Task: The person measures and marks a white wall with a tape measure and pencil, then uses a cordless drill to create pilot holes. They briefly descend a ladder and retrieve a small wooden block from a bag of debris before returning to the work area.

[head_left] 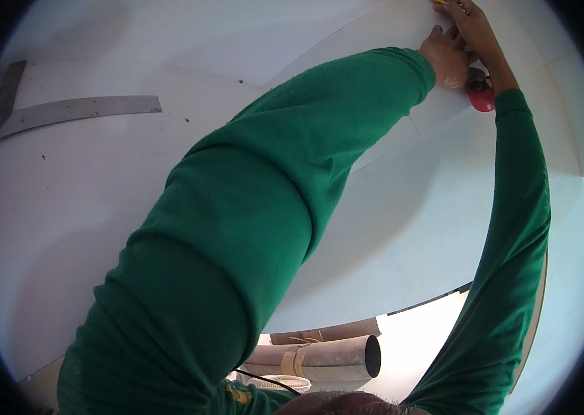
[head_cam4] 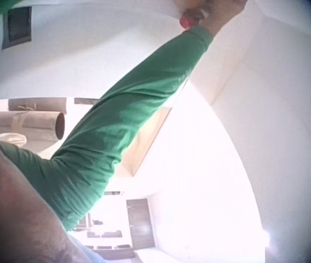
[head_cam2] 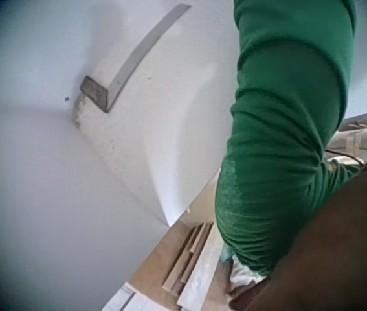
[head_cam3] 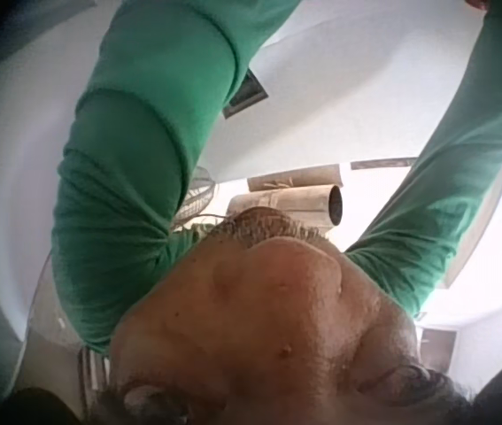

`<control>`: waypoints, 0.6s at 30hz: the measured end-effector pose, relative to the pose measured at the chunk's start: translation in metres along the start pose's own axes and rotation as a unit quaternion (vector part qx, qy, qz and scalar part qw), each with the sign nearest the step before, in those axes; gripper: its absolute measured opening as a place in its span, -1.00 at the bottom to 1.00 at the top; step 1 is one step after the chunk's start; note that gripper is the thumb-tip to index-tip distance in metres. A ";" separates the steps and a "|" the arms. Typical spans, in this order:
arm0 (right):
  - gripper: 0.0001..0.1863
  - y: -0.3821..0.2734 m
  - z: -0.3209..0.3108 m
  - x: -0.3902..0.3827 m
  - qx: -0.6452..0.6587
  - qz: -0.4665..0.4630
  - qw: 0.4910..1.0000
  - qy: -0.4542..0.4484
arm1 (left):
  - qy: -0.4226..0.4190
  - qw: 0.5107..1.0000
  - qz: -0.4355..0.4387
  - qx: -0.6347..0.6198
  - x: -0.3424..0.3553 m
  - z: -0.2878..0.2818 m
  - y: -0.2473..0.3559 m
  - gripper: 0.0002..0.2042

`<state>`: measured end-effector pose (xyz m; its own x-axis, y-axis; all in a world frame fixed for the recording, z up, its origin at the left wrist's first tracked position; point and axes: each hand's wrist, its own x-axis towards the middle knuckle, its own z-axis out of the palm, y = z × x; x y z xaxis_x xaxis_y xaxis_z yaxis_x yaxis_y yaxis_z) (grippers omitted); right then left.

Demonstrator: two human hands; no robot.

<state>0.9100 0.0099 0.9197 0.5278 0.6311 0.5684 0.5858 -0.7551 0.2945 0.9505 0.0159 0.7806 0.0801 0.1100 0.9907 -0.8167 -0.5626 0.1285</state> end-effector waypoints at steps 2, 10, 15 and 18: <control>-0.74 0.004 -0.001 0.001 0.067 -0.010 0.998 -0.008 | 0.002 1.000 -0.004 0.026 0.001 -0.001 0.001 -0.36; -0.74 -0.027 0.001 -0.021 -0.156 -0.013 0.987 0.043 | -0.024 1.000 -0.006 0.016 -0.002 -0.010 0.003 -0.42; -0.71 -0.026 0.004 -0.026 -0.198 -0.073 0.977 0.043 | -0.092 0.992 -0.009 0.082 0.007 -0.010 0.000 -0.43; -0.70 -0.024 0.005 -0.031 -0.206 -0.079 0.974 0.040 | -0.101 0.993 -0.007 0.062 0.007 -0.007 0.003 -0.44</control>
<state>0.8822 0.0095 0.8914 0.3915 0.7422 0.5440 0.3502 -0.6669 0.6578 0.9450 0.0205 0.7875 0.2136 -0.0413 0.9761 -0.7385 -0.6608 0.1336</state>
